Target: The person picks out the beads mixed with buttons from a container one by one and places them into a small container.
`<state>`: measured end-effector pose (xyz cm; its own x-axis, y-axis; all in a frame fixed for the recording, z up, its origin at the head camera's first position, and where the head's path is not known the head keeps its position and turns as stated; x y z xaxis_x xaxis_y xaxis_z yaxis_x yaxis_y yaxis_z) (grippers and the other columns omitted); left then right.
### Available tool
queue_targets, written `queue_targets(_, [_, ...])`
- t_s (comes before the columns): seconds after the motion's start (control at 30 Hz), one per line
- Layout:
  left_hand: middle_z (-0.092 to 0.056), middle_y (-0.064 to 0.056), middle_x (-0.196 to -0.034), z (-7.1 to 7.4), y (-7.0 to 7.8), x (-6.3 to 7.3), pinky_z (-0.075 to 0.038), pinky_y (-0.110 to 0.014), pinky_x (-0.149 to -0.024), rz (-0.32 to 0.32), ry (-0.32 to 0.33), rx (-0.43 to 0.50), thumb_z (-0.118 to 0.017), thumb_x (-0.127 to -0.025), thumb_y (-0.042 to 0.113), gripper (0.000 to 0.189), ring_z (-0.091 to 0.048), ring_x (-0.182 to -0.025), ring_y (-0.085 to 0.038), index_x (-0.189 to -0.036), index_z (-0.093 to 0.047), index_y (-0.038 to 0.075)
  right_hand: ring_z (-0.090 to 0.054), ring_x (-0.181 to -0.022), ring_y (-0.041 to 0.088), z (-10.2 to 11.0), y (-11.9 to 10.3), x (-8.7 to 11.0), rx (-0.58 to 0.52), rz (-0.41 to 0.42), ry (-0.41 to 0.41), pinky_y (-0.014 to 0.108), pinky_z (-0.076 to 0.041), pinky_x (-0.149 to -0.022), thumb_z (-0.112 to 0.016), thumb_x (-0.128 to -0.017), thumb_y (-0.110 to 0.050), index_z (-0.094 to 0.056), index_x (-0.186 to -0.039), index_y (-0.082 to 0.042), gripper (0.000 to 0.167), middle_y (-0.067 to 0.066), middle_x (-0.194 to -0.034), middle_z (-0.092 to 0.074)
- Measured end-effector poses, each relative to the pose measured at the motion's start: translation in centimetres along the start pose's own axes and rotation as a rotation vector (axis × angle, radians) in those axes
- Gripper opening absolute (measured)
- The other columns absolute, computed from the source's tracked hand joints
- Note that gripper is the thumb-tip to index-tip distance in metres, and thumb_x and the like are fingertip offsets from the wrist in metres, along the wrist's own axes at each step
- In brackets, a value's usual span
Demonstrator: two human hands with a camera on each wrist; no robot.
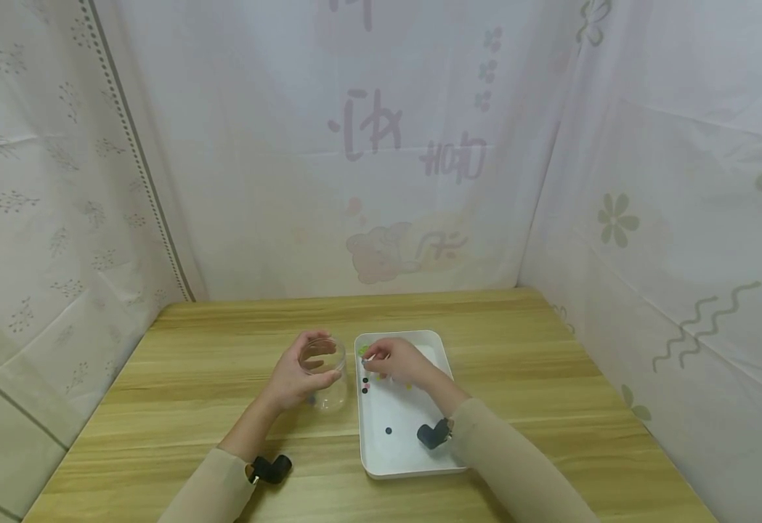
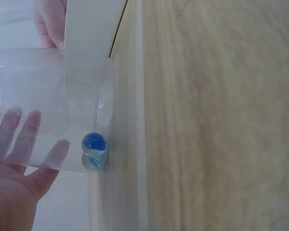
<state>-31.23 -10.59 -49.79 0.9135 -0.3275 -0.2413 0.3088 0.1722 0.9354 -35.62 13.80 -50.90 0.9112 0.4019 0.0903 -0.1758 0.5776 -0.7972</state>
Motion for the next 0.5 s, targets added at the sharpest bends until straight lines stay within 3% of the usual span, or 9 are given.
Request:
queue_targets(0.3, [-0.065,-0.019,-0.148,0.1,-0.1,0.0,-0.051,-0.066,-0.118,0.005,-0.007,0.009,-0.087,-0.092,0.016,0.077,-0.06,-0.142,-0.043,-0.155,-0.045,0.002,-0.072,-0.081,0.016,1.5,-0.6,0.4,-0.023,0.015,0.055,0.028,-0.057,-0.067,-0.077,-0.103,-0.031,-0.079,-0.121,-0.02,0.021,-0.003,-0.103,-0.076])
queue_targets(0.5, [-0.066,-0.021,-0.147,0.0,0.0,-0.1,-0.051,-0.067,-0.117,-0.009,-0.006,0.012,-0.087,-0.092,0.013,0.075,-0.06,-0.141,-0.044,-0.154,-0.046,0.002,-0.074,-0.081,0.02,2.2,-0.9,0.7,-0.112,0.018,0.089,0.027,-0.057,-0.066,-0.078,-0.102,-0.027,-0.079,-0.124,-0.017,0.023,0.003,-0.108,-0.08])
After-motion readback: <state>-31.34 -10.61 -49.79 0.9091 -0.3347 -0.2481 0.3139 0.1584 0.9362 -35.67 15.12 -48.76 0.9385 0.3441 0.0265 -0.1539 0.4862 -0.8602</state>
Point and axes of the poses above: each hand's wrist, its own x-axis away from the middle knuckle, its own z-axis out of the back of the hand, y = z × x, the point moved 4 cm from there along -x, towards the middle knuckle
